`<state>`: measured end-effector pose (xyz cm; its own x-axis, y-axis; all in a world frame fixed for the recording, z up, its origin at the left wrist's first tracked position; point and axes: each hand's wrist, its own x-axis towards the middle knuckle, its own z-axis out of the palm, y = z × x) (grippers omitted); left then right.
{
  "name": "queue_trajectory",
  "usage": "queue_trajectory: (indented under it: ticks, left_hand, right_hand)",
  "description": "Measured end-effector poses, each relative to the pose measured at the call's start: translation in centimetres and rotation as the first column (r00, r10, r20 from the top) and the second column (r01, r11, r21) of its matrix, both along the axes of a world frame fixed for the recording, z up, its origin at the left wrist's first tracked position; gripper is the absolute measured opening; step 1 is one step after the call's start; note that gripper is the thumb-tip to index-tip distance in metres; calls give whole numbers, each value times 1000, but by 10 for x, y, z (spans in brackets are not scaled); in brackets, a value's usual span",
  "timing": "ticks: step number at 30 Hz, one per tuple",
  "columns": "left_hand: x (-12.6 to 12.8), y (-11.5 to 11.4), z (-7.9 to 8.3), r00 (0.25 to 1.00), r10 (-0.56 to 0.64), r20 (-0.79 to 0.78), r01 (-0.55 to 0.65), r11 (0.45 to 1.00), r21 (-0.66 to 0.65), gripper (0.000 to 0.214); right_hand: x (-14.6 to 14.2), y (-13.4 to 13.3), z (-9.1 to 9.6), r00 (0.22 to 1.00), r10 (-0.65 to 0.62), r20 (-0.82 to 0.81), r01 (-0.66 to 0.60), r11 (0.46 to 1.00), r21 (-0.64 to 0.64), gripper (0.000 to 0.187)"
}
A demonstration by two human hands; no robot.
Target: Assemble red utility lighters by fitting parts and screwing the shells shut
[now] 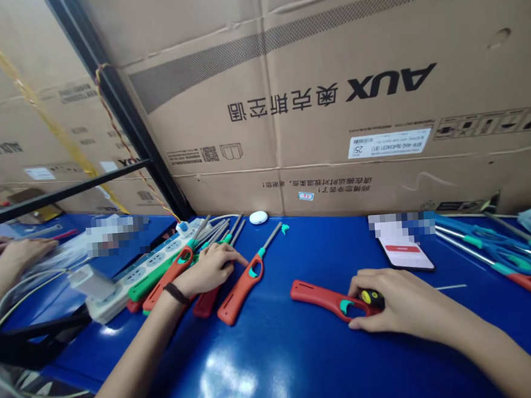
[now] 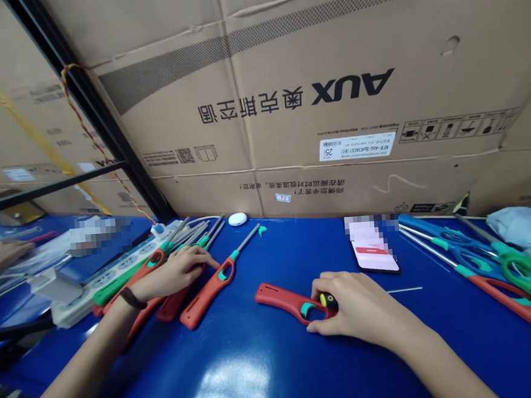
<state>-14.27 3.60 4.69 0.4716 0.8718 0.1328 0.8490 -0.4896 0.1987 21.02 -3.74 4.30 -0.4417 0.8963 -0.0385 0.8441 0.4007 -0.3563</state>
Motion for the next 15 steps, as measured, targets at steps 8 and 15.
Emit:
queue_trajectory:
  ticks: [8, 15]
  left_hand:
    - [-4, -15, -4, 959, 255, -122, -241, 963, 118, 34]
    - [-1, -25, 3, 922, 344, -177, -319, 935, 153, 27]
  right_hand:
    - [0, -1, 3, 999, -24, 27, 25, 998, -54, 20]
    - [10, 2, -4, 997, -57, 44, 61, 994, -90, 22]
